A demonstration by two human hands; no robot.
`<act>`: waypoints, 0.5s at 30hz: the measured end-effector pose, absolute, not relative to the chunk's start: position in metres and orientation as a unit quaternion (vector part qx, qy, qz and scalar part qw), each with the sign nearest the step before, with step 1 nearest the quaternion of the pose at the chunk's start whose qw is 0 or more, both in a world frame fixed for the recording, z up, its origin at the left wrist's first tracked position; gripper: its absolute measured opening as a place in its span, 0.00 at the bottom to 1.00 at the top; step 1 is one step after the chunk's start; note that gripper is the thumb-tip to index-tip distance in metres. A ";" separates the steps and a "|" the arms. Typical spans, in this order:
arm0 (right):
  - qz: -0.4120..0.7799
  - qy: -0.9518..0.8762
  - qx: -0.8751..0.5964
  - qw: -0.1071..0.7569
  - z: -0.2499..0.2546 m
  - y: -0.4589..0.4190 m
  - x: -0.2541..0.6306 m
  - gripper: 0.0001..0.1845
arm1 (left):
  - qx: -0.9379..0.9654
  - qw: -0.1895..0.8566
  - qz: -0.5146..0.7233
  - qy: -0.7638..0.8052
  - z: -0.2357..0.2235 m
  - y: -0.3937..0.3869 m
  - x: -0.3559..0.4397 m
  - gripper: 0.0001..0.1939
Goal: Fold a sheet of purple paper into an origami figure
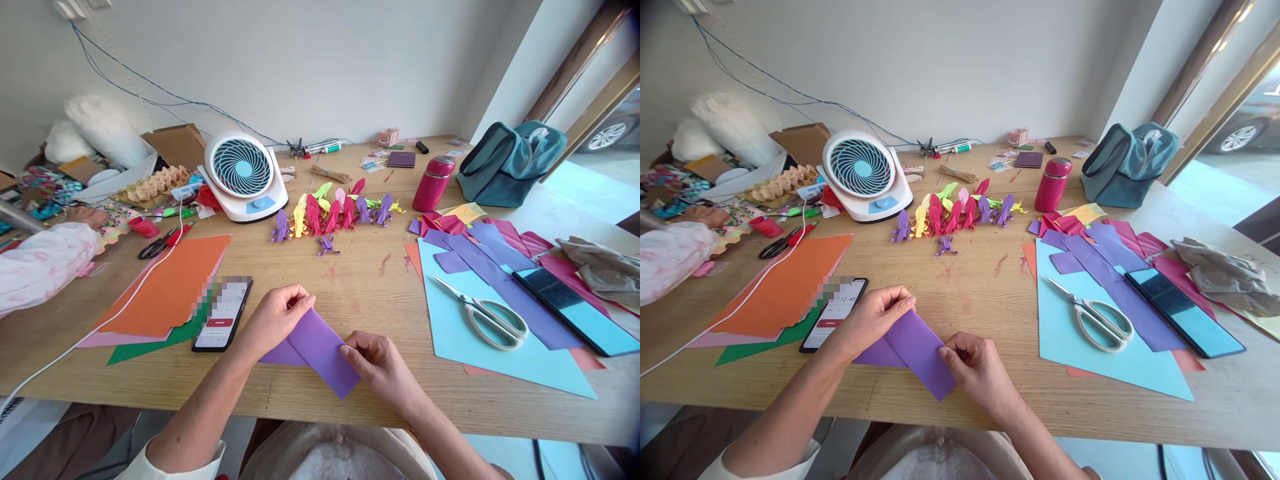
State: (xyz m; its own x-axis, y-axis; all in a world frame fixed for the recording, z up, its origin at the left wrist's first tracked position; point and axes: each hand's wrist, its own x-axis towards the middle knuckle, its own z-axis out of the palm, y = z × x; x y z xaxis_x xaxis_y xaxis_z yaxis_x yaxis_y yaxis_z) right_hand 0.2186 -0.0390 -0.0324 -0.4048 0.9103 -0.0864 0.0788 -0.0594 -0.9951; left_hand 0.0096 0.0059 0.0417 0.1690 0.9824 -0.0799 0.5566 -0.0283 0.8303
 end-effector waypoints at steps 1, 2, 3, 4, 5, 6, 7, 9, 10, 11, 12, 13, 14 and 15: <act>0.592 -0.592 -0.422 0.349 -0.032 -0.039 0.218 0.19 | 0.665 0.380 0.272 0.583 0.042 0.006 0.010 0.17; 0.589 -0.594 -0.424 0.348 -0.031 -0.039 0.218 0.19 | 0.669 0.366 0.269 0.588 0.043 0.006 0.011 0.18; 0.587 -0.595 -0.426 0.346 -0.031 -0.039 0.218 0.20 | 0.672 0.346 0.268 0.597 0.043 0.006 0.012 0.18; 0.586 -0.596 -0.427 0.346 -0.030 -0.039 0.217 0.20 | 0.674 0.322 0.271 0.608 0.043 0.006 0.013 0.18; 0.585 -0.595 -0.428 0.346 -0.030 -0.039 0.217 0.20 | 0.673 0.304 0.275 0.616 0.043 0.007 0.015 0.18; 0.586 -0.593 -0.429 0.348 -0.030 -0.039 0.217 0.20 | 0.671 0.296 0.278 0.620 0.043 0.008 0.016 0.18; 0.586 -0.591 -0.430 0.351 -0.030 -0.039 0.217 0.20 | 0.668 0.299 0.282 0.621 0.043 0.008 0.016 0.18; 0.585 -0.584 -0.434 0.359 -0.031 -0.039 0.217 0.20 | 0.656 0.325 0.291 0.615 0.043 0.011 0.016 0.19; 0.586 -0.579 -0.436 0.363 -0.031 -0.039 0.217 0.21 | 0.651 0.340 0.298 0.610 0.042 0.012 0.015 0.20; 0.586 -0.575 -0.438 0.366 -0.032 -0.039 0.217 0.21 | 0.645 0.351 0.308 0.605 0.042 0.013 0.014 0.21; 0.586 -0.572 -0.440 0.369 -0.033 -0.039 0.218 0.21 | 0.640 0.355 0.323 0.600 0.041 0.013 0.011 0.22; 0.584 -0.571 -0.441 0.373 -0.033 -0.039 0.218 0.21 | 0.639 0.358 0.338 0.590 0.040 0.013 0.008 0.22; 0.580 -0.571 -0.441 0.377 -0.034 -0.039 0.218 0.22 | 0.637 0.354 0.356 0.585 0.038 0.013 0.005 0.23; 0.576 -0.573 -0.440 0.383 -0.034 -0.038 0.218 0.22 | 0.635 0.333 0.376 0.587 0.036 0.012 0.001 0.22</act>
State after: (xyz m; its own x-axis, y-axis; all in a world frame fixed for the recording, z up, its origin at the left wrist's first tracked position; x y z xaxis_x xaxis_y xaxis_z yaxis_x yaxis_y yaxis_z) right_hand 0.2182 -0.0384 -0.0340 -0.3198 0.9451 -0.0672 0.0625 -0.0498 -0.9968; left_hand 0.0015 0.0119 0.0359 0.0288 0.9958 0.0872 0.4948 -0.0899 0.8643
